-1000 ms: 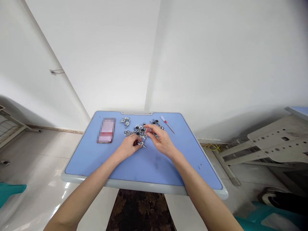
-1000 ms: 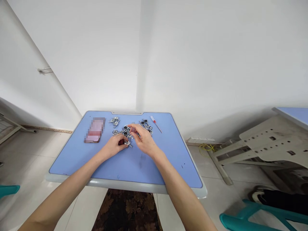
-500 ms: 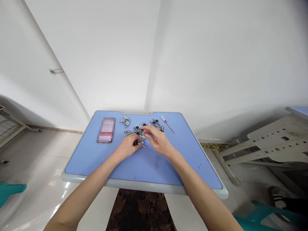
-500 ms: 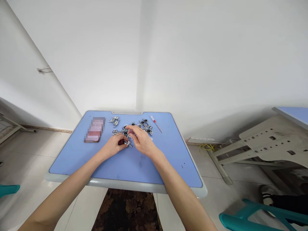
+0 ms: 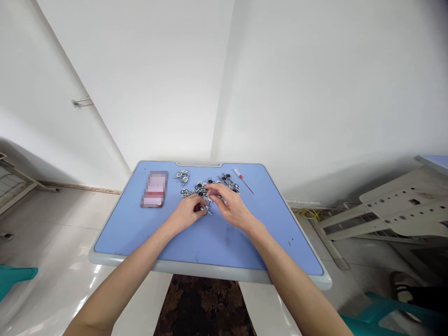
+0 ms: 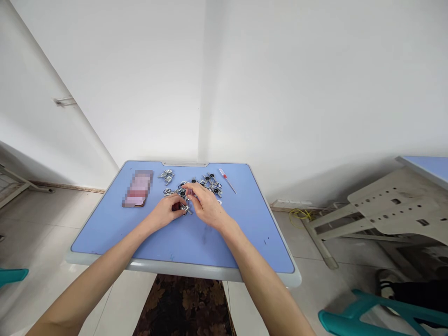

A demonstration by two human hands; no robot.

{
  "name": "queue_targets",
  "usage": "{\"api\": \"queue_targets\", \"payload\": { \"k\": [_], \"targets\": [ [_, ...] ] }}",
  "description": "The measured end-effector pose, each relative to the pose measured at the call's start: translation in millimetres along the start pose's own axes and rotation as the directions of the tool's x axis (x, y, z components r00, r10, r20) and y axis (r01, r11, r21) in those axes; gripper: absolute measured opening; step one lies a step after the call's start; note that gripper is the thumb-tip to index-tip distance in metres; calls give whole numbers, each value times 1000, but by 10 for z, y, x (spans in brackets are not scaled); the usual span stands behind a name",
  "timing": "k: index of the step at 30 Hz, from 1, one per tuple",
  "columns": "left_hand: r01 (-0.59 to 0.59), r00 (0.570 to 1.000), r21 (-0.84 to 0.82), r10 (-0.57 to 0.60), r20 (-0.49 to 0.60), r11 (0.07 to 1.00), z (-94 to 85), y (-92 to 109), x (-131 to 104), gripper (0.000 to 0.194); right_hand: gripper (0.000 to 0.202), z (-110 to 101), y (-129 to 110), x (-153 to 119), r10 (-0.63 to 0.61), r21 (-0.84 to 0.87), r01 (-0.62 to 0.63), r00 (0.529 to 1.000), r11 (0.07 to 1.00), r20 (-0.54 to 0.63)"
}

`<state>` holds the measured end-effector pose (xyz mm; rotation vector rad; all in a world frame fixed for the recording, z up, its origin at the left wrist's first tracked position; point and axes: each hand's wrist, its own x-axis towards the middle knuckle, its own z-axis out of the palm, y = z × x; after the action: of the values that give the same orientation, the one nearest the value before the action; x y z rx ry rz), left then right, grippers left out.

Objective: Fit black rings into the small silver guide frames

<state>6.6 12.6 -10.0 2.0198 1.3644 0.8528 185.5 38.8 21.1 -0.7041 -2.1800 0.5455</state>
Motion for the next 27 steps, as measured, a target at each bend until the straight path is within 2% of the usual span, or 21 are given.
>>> {"api": "queue_targets", "payload": {
  "k": [16, 21, 27],
  "targets": [
    [-1, 1000, -11, 1, -3, 1000, -6, 6, -4, 9, 29, 35, 27, -15, 55, 8, -55, 998, 998, -37],
    [5, 1000, 13, -5, 7, 1000, -6, 16, -1, 8, 26, 73, 22, -38, 35, -11, -35, 999, 999, -28],
    [-4, 1000, 47, 3, 26, 999, -26, 24, -19, 11, 21, 93, 49, -29, 58, 22, -55, 984, 998, -167]
  ]
}}
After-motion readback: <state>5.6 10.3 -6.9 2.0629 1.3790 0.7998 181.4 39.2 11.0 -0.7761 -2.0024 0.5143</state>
